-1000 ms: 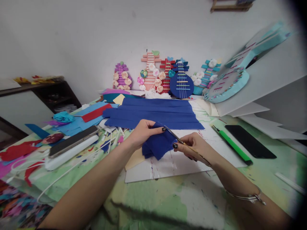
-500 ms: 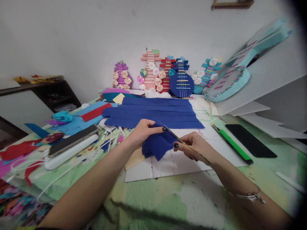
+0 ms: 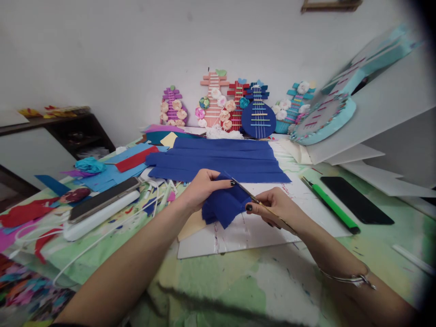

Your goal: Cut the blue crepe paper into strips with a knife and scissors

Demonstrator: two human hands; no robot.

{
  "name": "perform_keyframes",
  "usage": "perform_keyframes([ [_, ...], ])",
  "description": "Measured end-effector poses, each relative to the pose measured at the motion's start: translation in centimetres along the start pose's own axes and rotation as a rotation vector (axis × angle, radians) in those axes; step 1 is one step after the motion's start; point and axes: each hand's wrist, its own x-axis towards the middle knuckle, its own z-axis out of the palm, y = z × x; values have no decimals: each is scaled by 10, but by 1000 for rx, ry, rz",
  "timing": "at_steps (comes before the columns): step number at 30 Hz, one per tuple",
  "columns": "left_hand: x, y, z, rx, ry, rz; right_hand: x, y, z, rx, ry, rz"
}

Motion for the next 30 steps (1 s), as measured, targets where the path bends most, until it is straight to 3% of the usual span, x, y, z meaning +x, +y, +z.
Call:
perform_keyframes([
  [18,1,-1,-1,-1,-3,-2,1,3,0,-9,6,-17],
  [30,1,0,-2,-7,-16,-11,1,3,1,23,11,48],
])
